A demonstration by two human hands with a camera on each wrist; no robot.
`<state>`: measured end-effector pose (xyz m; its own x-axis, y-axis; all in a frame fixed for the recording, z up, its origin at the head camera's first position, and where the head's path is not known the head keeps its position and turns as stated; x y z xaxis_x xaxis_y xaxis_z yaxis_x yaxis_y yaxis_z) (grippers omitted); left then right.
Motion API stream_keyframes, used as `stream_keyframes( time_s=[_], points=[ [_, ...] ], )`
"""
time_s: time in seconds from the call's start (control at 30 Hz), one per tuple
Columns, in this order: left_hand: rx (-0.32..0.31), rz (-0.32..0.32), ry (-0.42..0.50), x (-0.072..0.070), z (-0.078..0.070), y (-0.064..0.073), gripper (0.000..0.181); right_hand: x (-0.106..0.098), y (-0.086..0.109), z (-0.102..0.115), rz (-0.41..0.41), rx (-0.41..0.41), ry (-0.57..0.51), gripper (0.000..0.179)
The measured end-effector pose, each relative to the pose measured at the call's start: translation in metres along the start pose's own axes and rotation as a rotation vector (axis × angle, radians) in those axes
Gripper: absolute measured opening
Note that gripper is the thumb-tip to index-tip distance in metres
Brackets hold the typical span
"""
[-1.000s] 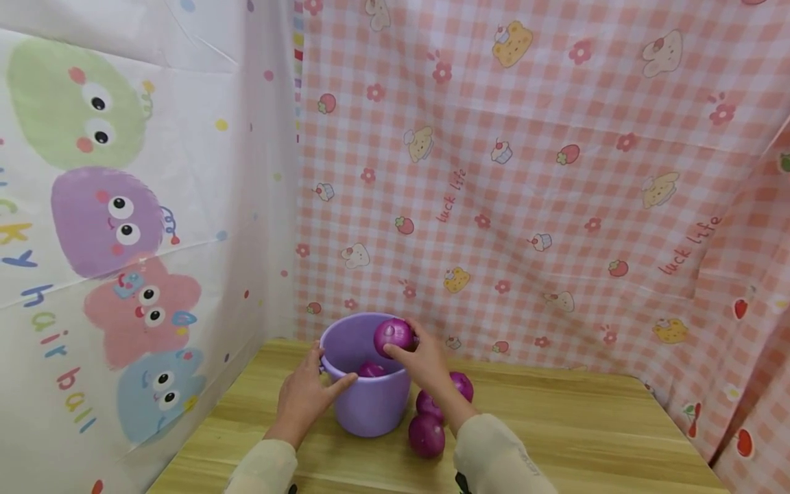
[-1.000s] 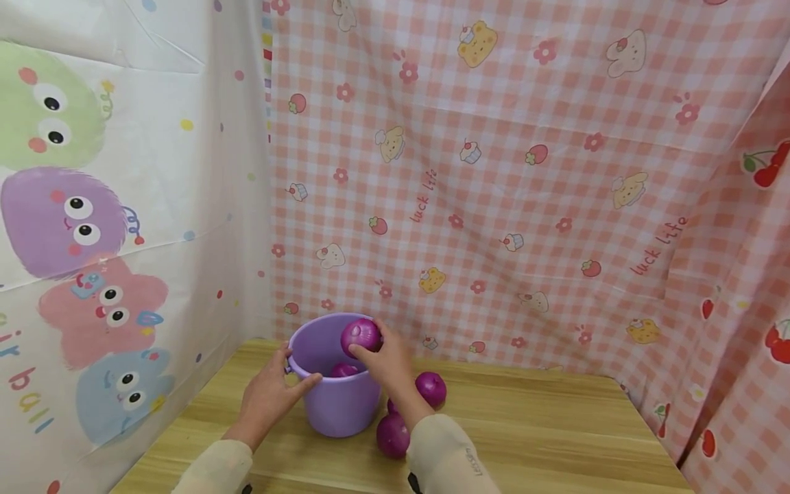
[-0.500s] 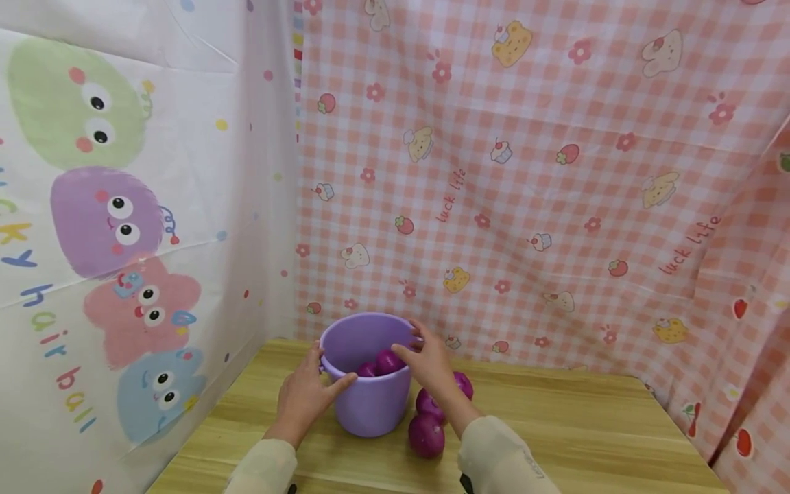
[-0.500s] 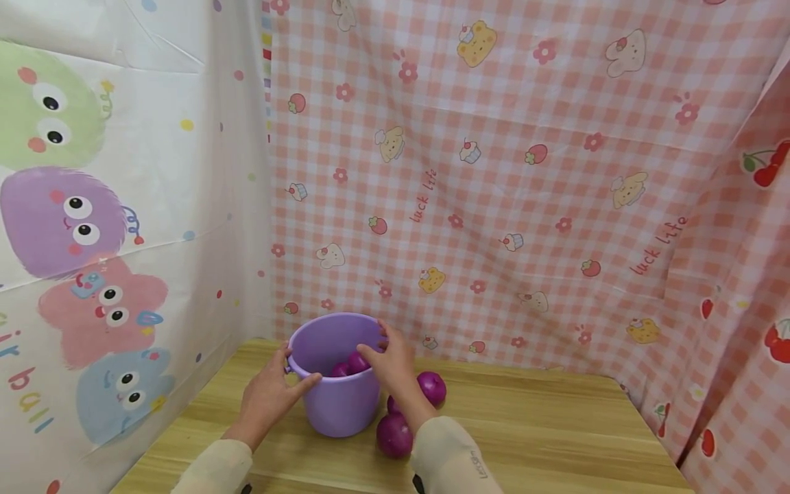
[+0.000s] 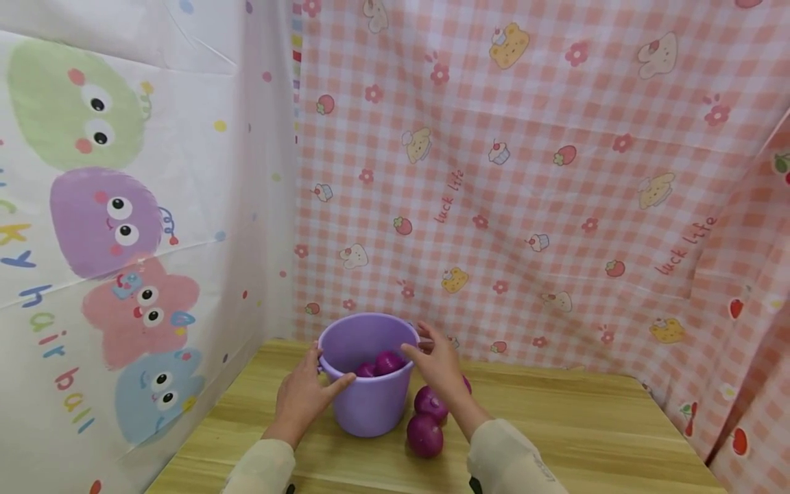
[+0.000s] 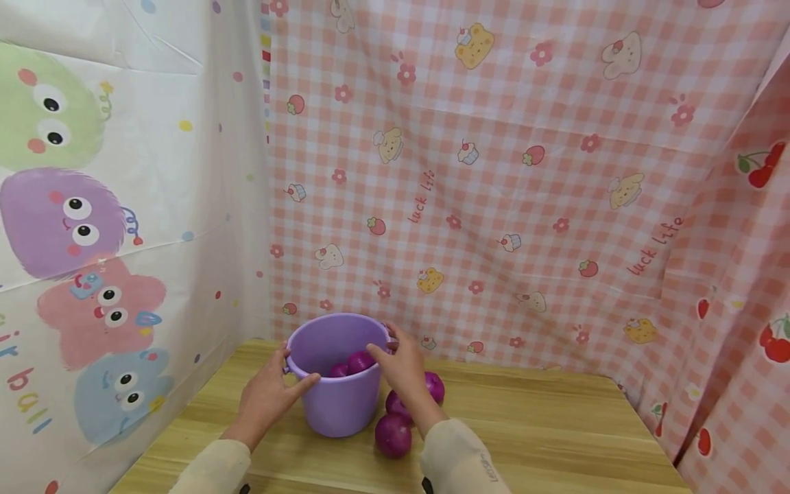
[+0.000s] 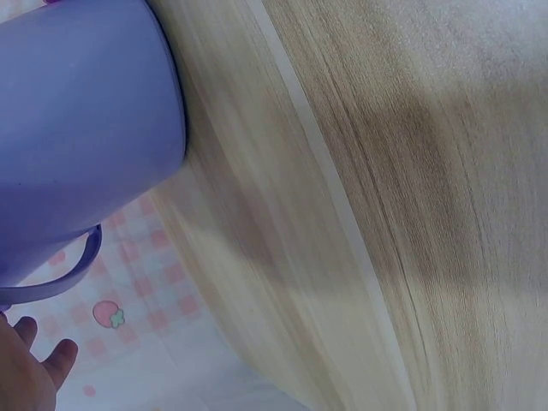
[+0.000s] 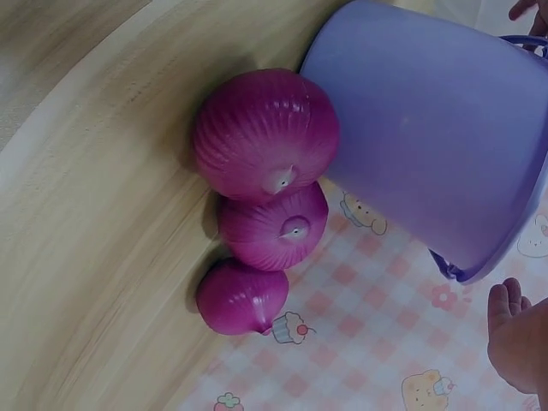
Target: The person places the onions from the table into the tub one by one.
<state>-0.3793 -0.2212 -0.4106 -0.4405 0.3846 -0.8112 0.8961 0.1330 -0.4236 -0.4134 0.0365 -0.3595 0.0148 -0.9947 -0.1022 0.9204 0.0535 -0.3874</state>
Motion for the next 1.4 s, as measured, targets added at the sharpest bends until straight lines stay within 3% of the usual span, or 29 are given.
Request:
stream_keyframes(
  time_s=[0.63,1.0,1.4],
  points=[
    [-0.006,0.008,-0.006,0.001,0.002,-0.002,0.114,-0.027,0.013,-0.014,-0.038,-0.013,0.081,0.057],
    [0.002,0.001,-0.003,0.002,0.001,-0.002,0.113,-0.035,0.031,-0.035,-0.034,0.021,0.075,0.056],
    [-0.007,-0.003,0.004,0.002,0.002,-0.002,0.113,-0.041,0.053,-0.046,-0.046,0.065,0.180,0.059]
  ],
)
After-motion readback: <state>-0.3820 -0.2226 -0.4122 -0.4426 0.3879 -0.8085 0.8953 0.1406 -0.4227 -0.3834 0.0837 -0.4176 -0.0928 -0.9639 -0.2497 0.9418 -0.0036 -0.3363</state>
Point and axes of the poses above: each hand's wrist, its own y-axis away from the middle knuckle, its own x-axis out of the palm, z = x × y, the point moved 7 cm from there along -y, towards the middle knuckle, and after that the axes turned 12 degrees about -y, right-handed, at the moved point
